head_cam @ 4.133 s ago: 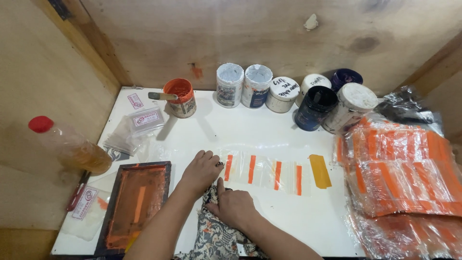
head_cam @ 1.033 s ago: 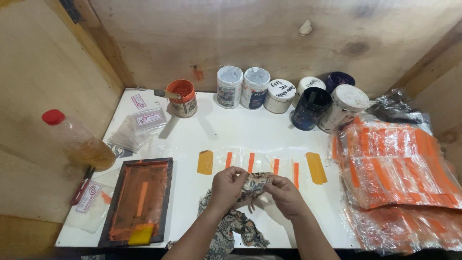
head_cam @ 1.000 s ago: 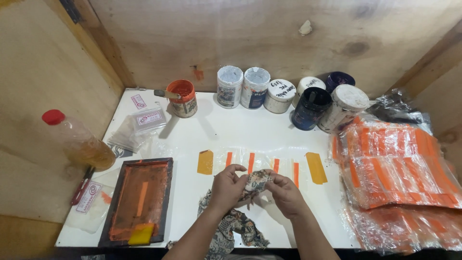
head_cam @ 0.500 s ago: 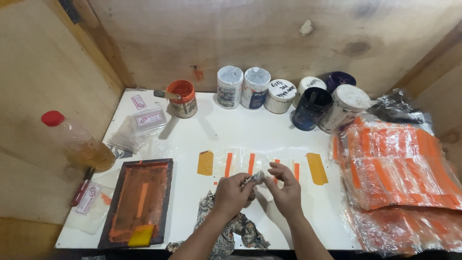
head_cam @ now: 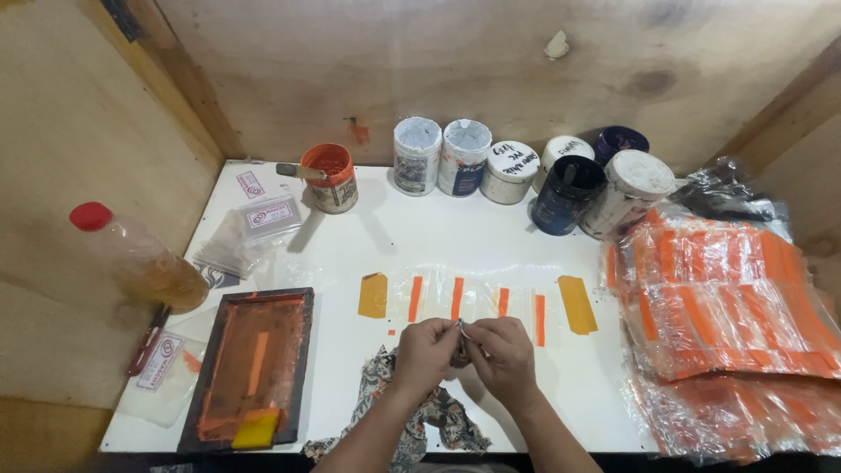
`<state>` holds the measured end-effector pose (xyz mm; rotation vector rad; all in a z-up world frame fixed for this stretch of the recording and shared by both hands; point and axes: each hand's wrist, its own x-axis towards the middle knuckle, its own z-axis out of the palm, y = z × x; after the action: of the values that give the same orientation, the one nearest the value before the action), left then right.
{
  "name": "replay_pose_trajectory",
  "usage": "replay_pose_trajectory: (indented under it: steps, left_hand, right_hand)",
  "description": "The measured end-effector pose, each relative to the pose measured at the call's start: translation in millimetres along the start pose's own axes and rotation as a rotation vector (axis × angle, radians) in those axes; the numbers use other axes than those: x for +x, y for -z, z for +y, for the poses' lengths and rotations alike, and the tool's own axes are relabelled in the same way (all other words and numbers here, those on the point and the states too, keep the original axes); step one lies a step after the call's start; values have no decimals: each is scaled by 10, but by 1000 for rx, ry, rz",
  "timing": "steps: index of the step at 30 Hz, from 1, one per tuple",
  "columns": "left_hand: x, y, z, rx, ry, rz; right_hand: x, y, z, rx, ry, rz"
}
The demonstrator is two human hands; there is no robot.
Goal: The person wipes a white table surface with a patterned cloth, removing orange residue from several small rectangular items. They then pick up a rectangular tray containing orange paste and move it to the side of the workspace.
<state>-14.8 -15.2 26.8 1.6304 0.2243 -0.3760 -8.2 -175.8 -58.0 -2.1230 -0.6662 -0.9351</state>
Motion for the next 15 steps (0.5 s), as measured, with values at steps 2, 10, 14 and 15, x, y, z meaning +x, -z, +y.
replay_pose_trajectory:
  steps: [2,10,14,15]
  left_hand:
    - [12,-20,-40,-52,2,-3]
    - [114,-16,-248,-117,-56,-23]
    - [70,-41,-165,120,-246,122]
    - [-16,-53,-80,43,-152,101]
  right_hand:
    - [-26,15,-42,-49,-4,-24]
    - [-21,13,-38,435,-583,-84]
    - [27,-55,-97,213,-326,56]
    - [32,-60,-134,34,-158,86]
